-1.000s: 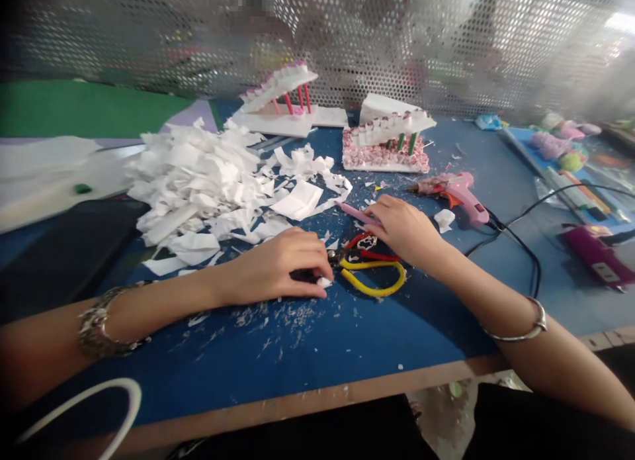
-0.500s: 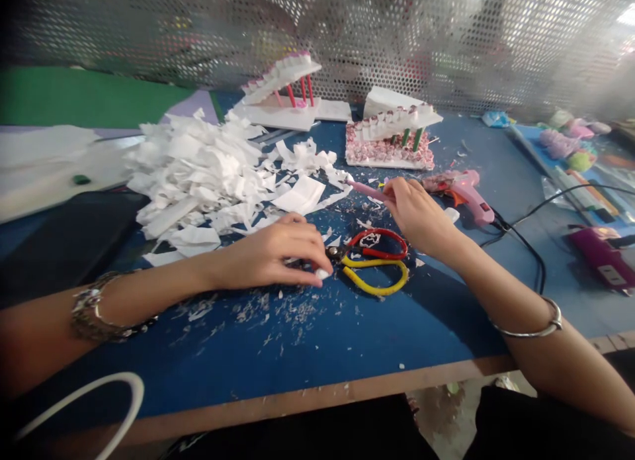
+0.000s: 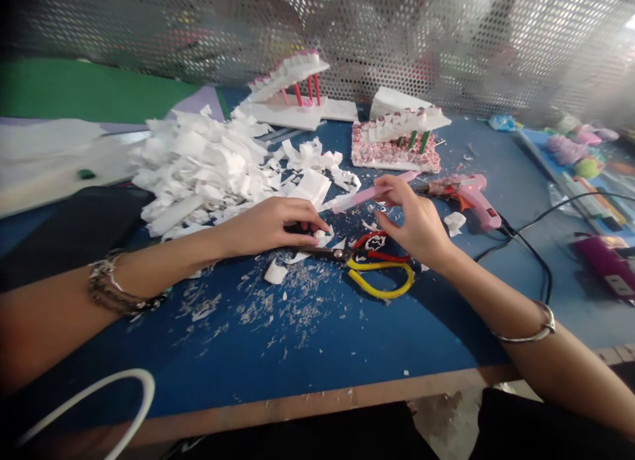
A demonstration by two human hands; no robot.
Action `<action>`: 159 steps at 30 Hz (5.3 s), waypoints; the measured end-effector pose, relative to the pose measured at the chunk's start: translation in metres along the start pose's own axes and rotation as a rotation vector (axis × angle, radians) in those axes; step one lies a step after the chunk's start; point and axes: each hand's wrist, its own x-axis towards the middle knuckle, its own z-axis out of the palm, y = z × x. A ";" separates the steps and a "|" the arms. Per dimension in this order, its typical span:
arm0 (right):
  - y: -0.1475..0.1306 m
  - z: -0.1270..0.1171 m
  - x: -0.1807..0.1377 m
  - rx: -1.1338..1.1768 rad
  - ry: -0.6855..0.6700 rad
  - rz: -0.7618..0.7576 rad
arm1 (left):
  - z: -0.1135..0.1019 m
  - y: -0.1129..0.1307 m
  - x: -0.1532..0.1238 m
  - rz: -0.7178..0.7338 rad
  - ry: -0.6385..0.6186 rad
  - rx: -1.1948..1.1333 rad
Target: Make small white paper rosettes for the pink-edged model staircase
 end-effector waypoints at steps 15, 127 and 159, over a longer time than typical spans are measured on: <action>-0.017 0.012 0.015 0.866 -0.108 0.123 | 0.006 -0.002 0.000 -0.012 0.104 0.005; -0.026 0.042 0.026 0.364 -0.157 -0.078 | 0.007 -0.001 0.000 -0.097 0.122 0.046; -0.024 0.044 0.028 0.386 -0.127 -0.068 | 0.005 -0.003 -0.001 0.039 0.162 0.014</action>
